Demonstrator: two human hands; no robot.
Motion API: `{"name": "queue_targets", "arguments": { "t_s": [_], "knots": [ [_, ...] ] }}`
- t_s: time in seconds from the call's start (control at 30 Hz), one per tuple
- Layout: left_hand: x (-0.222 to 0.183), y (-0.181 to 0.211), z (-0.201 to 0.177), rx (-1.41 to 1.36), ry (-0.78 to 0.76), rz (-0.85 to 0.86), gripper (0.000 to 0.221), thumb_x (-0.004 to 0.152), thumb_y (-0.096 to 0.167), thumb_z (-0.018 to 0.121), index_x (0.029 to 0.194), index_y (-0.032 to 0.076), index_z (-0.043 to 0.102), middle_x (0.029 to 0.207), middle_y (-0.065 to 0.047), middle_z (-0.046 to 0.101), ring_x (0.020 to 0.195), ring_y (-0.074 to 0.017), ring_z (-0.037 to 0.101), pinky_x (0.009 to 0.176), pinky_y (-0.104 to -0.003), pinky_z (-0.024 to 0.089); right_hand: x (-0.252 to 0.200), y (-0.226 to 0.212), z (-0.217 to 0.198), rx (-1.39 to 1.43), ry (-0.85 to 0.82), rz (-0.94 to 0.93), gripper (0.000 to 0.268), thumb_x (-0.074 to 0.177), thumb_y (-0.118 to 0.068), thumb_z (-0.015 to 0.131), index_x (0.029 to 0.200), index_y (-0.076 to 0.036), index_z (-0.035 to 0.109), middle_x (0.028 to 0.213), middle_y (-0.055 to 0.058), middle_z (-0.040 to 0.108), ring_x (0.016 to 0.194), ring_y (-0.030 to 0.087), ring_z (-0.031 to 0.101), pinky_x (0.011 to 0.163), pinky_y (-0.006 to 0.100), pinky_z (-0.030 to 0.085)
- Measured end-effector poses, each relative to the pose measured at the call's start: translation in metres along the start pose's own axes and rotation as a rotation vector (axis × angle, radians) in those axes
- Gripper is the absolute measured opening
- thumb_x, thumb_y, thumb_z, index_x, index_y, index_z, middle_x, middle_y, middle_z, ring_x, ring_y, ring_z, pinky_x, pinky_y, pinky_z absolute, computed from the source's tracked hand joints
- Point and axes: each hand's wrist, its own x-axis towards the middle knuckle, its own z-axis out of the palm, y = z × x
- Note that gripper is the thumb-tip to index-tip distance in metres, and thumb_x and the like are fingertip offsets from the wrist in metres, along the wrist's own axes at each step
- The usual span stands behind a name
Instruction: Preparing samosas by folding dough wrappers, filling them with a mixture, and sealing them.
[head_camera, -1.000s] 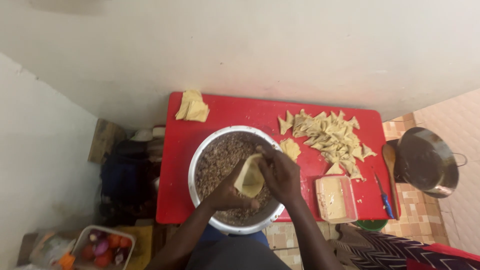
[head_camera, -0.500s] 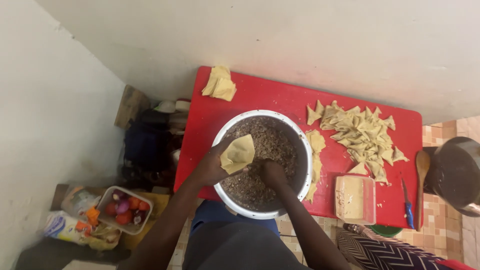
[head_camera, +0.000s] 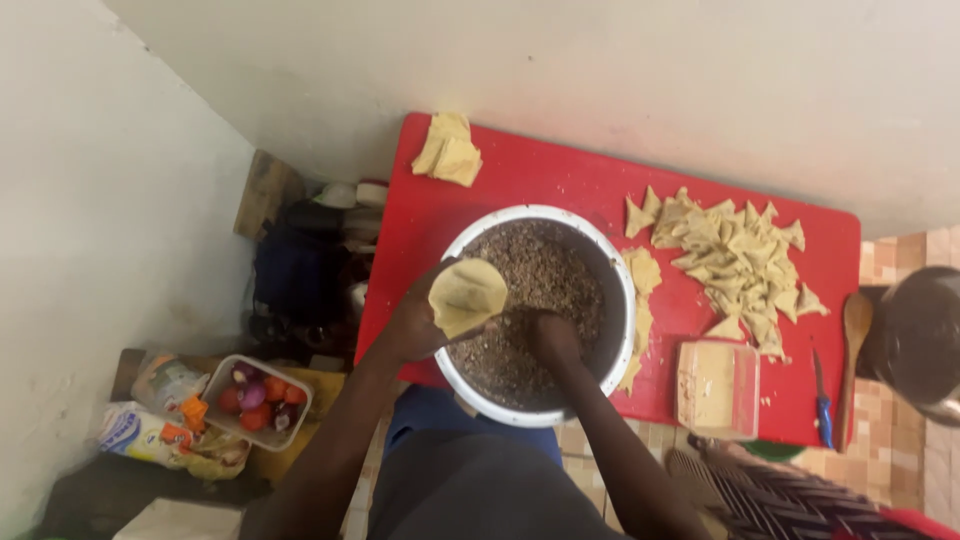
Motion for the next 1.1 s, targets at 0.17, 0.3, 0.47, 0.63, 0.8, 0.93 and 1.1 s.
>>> {"name": "queue_targets", "arguments": {
  "t_s": [0.17, 0.3, 0.47, 0.63, 0.8, 0.93, 1.1],
  "knots": [
    [-0.004, 0.006, 0.001, 0.004, 0.030, 0.026, 0.082, 0.074, -0.003, 0.106, 0.145, 0.004, 0.067, 0.123, -0.019, 0.084, 0.112, -0.0254, 0.080, 0.098, -0.048, 0.070, -0.028, 0.010, -0.007, 0.302, -0.123, 0.037, 0.030, 0.104, -0.012, 0.064, 0.116, 0.008, 0.081, 0.098, 0.032, 0.079, 0.092, 0.050, 0.083, 0.073, 0.057, 0.069],
    [-0.008, -0.004, 0.004, 0.042, 0.059, 0.107, 0.084, 0.074, -0.006, 0.107, 0.146, 0.003, 0.065, 0.121, -0.017, 0.080, 0.112, -0.0213, 0.077, 0.100, -0.048, 0.068, -0.048, -0.020, 0.001, 0.443, -0.330, 0.198, 0.034, 0.104, -0.011, 0.073, 0.129, 0.011, 0.076, 0.121, 0.035, 0.076, 0.112, 0.053, 0.080, 0.090, 0.062, 0.068],
    [0.004, -0.010, -0.013, 0.173, 0.001, 0.104, 0.081, 0.075, 0.003, 0.107, 0.146, 0.003, 0.066, 0.123, -0.020, 0.082, 0.115, -0.0270, 0.078, 0.101, -0.050, 0.067, -0.067, -0.041, -0.029, 0.667, -0.438, 0.092, 0.026, 0.099, -0.020, 0.074, 0.118, -0.004, 0.082, 0.105, 0.025, 0.082, 0.099, 0.044, 0.081, 0.083, 0.051, 0.061],
    [0.010, -0.048, -0.028, 0.222, -0.036, 0.029, 0.081, 0.076, 0.003, 0.105, 0.148, 0.005, 0.066, 0.127, -0.020, 0.083, 0.120, -0.0289, 0.079, 0.106, -0.051, 0.064, -0.100, 0.004, -0.081, 1.053, -0.530, 0.188, 0.040, 0.093, -0.001, 0.067, 0.129, 0.008, 0.080, 0.099, 0.021, 0.072, 0.076, 0.028, 0.072, 0.065, 0.035, 0.058],
    [0.013, -0.093, -0.003, 0.516, -0.066, -0.061, 0.104, 0.080, 0.028, 0.103, 0.168, 0.013, 0.051, 0.165, -0.015, 0.065, 0.151, -0.0357, 0.063, 0.115, -0.053, 0.058, -0.138, -0.003, -0.192, 1.176, -0.160, 0.251, 0.018, 0.094, -0.002, 0.072, 0.109, -0.002, 0.082, 0.087, 0.007, 0.073, 0.079, 0.020, 0.066, 0.069, 0.036, 0.052],
    [0.017, -0.088, 0.026, 0.605, -0.131, -0.026, 0.104, 0.083, 0.034, 0.101, 0.169, 0.017, 0.047, 0.165, -0.014, 0.063, 0.149, -0.0390, 0.062, 0.108, -0.056, 0.059, -0.148, -0.031, -0.216, 1.363, 0.103, 0.157, 0.009, 0.101, 0.002, 0.074, 0.108, -0.004, 0.078, 0.096, 0.006, 0.079, 0.087, 0.017, 0.069, 0.076, 0.032, 0.056],
    [0.023, -0.088, 0.049, 0.526, -0.156, -0.137, 0.104, 0.085, 0.042, 0.096, 0.172, 0.019, 0.044, 0.168, -0.017, 0.060, 0.150, -0.0385, 0.062, 0.110, -0.055, 0.058, -0.140, -0.053, -0.210, 1.197, 0.221, 0.207, 0.011, 0.099, 0.001, 0.068, 0.097, -0.009, 0.071, 0.078, 0.003, 0.063, 0.074, 0.018, 0.060, 0.069, 0.036, 0.048]
  ]
}}
